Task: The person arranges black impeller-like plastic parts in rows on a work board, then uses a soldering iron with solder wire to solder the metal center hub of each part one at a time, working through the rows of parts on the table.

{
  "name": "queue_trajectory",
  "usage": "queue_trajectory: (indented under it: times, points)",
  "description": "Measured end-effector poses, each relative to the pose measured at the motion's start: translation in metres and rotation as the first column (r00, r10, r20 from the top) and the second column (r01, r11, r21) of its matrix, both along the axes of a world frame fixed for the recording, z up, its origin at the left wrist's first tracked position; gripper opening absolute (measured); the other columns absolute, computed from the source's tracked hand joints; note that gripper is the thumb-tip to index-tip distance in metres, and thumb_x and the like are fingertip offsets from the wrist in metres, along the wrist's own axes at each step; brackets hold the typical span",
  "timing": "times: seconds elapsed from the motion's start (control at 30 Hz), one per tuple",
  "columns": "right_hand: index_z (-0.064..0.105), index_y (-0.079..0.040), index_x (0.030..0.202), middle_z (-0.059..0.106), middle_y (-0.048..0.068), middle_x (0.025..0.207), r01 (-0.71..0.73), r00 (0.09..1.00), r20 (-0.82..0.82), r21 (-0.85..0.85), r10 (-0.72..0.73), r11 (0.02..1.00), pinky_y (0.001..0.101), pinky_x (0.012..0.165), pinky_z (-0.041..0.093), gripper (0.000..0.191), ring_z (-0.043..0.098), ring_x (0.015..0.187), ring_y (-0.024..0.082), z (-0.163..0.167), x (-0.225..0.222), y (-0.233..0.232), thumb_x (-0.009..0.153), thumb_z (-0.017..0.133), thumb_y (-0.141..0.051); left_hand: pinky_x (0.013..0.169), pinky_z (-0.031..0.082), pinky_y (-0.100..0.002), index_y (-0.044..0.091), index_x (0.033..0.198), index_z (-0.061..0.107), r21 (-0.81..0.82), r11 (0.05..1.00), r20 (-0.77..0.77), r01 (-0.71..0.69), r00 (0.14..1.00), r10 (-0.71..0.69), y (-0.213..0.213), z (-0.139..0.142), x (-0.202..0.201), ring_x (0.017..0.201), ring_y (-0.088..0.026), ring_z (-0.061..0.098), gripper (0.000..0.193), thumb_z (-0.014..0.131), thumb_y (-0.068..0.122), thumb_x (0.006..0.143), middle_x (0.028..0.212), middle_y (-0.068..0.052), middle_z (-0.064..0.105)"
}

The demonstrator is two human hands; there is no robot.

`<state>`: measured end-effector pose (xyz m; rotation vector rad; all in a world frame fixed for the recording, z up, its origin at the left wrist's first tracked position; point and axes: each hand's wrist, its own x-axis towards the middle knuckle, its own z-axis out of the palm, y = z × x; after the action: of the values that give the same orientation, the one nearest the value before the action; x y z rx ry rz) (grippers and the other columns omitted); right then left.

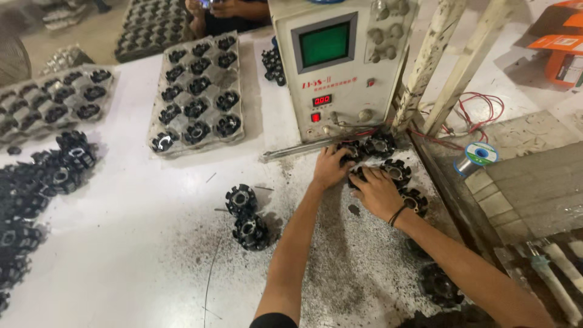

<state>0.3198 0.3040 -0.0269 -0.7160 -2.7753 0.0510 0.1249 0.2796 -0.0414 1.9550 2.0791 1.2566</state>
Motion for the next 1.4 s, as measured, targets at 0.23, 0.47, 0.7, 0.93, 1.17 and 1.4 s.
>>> queue_trajectory:
  times: [0.23,0.47,0.7,0.93,1.17,1.4]
  points:
    - [0.057,0.006,0.133,0.048,0.026,0.148,0.046,0.982,0.184,-0.029,-0.04,0.999,0.048,0.117,0.034,0.065,0.045,0.138,0.037,0.017,0.004,-0.016,0.09,0.07,-0.042,0.105,0.043,-0.053,0.02,0.145,0.054,-0.004,0.998,-0.067,0.065,0.996,-0.065,-0.018,0.008,-0.005,0.124,-0.044,0.051,0.058,0.072,0.031,0.092,0.143,-0.021,0.057]
    - [0.06,-0.003,0.137,0.038,0.024,0.156,0.037,0.991,0.126,0.045,-0.043,0.998,0.0507,0.119,0.024,0.064,0.034,0.145,0.038,0.032,0.05,-0.024,0.087,0.067,-0.044,0.104,0.037,-0.061,-0.003,0.134,0.047,-0.471,0.55,-0.504,-0.689,0.722,0.474,-0.189,0.061,-0.085,0.129,-0.048,0.046,0.077,0.07,0.054,0.089,0.14,-0.027,0.049]
    - [0.073,-0.012,0.119,0.035,0.021,0.16,0.027,0.939,0.343,-0.106,0.011,0.994,0.0553,0.128,0.009,0.046,0.033,0.147,0.035,0.037,0.014,0.0,0.098,0.057,-0.05,0.076,0.055,-0.058,0.005,0.111,0.056,-0.325,0.741,-0.335,-0.588,0.804,0.491,-0.211,0.052,-0.102,0.09,-0.051,0.064,0.052,0.083,0.034,0.077,0.099,-0.026,0.067]
    - [0.073,-0.007,0.118,0.036,0.021,0.159,0.008,0.924,0.382,-0.022,0.001,1.0,0.0553,0.127,0.009,0.045,0.033,0.149,0.033,0.032,0.002,0.005,0.099,0.058,-0.045,0.087,0.05,-0.053,0.004,0.101,0.063,-0.205,0.978,-0.158,0.032,0.985,-0.066,-0.177,0.067,-0.027,0.101,-0.041,0.062,0.043,0.081,0.019,0.065,0.1,-0.018,0.069]
    - [0.058,-0.007,0.143,0.037,0.019,0.161,-0.16,0.939,0.285,-0.126,0.191,0.979,0.0527,0.124,0.013,0.062,0.042,0.143,0.025,0.032,0.073,-0.032,0.083,0.068,-0.015,0.102,0.058,-0.03,0.018,0.101,0.074,-0.217,0.782,-0.001,0.584,0.801,-0.599,-0.118,-0.005,0.049,0.103,-0.014,0.07,0.02,0.069,0.006,0.085,0.109,0.001,0.077]
    - [0.074,-0.003,0.113,0.06,0.013,0.139,-0.014,0.984,0.173,-0.11,0.033,0.994,0.0487,0.125,0.023,0.034,0.053,0.133,0.027,0.015,0.089,-0.068,0.092,0.067,-0.029,0.098,0.047,-0.051,0.015,0.117,0.071,-0.062,0.989,-0.021,0.132,0.991,-0.133,-0.06,-0.032,0.037,0.12,-0.046,0.051,0.036,0.084,0.024,0.085,0.141,-0.023,0.05]
